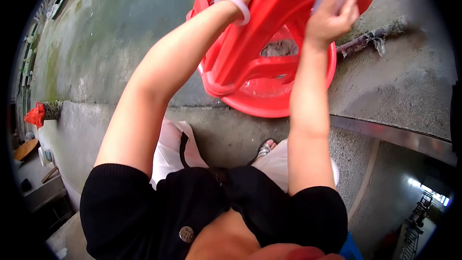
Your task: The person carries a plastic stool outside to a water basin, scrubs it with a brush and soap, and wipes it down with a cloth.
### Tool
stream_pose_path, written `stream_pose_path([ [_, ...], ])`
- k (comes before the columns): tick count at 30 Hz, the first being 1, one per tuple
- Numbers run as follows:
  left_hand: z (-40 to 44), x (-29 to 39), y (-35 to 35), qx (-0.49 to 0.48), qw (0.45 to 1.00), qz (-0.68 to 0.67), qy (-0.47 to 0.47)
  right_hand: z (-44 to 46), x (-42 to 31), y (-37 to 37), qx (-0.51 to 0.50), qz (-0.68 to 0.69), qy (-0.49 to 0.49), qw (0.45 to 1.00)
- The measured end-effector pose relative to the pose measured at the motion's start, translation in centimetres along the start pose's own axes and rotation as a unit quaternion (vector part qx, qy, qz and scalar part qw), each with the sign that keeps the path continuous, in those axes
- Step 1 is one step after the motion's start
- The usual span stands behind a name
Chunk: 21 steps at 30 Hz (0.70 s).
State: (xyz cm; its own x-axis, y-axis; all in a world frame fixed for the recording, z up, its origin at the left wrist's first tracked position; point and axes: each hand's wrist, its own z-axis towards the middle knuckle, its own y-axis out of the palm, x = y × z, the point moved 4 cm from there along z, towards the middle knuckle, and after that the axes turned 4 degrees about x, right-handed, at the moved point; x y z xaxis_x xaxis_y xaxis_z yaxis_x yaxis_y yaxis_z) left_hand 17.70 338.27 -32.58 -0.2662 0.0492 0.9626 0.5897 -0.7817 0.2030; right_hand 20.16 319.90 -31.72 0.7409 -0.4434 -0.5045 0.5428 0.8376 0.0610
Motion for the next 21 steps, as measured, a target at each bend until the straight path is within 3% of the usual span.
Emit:
stream_pose_path([
  [3, 1.4, -2.0, -0.3, -0.013, 0.996, 0.014, -0.085, -1.4, -1.6, -0.4, 0.027, 0.039, 0.039, 0.998],
  [4, 1.2, -1.8, -0.3, -0.013, 0.997, 0.014, -0.078, -4.3, -2.2, -0.7, -0.022, 0.058, 0.004, 0.998],
  [5, 1.2, -1.3, -0.3, -0.015, 0.997, 0.016, -0.071, -8.0, -3.3, -1.0, -0.046, 0.076, 0.029, 0.996],
  [9, 1.6, -2.3, 0.0, -0.034, 0.998, -0.045, 0.007, -20.6, -4.6, -6.2, -0.175, -0.069, 0.124, 0.974],
  [10, 1.4, -1.7, 0.1, -0.038, 0.997, -0.053, 0.052, -21.4, -5.5, -7.0, -0.205, -0.088, 0.112, 0.968],
  [13, 0.1, -1.2, 0.7, -0.047, 0.997, -0.043, -0.038, -21.7, -5.9, -7.0, -0.193, -0.074, 0.112, 0.972],
  [15, 1.3, -1.9, 1.0, -0.023, 0.998, -0.025, 0.049, -20.9, -5.0, -7.1, -0.203, -0.068, 0.081, 0.973],
  [18, 0.8, -1.7, 0.9, -0.033, 0.999, 0.0, 0.02, -19.7, -1.0, -8.0, -0.201, -0.126, 0.162, 0.958],
  [21, 0.1, -1.6, 1.2, -0.04, 0.999, 0.031, 0.005, -16.9, 7.5, -9.8, -0.207, -0.279, 0.246, 0.905],
])
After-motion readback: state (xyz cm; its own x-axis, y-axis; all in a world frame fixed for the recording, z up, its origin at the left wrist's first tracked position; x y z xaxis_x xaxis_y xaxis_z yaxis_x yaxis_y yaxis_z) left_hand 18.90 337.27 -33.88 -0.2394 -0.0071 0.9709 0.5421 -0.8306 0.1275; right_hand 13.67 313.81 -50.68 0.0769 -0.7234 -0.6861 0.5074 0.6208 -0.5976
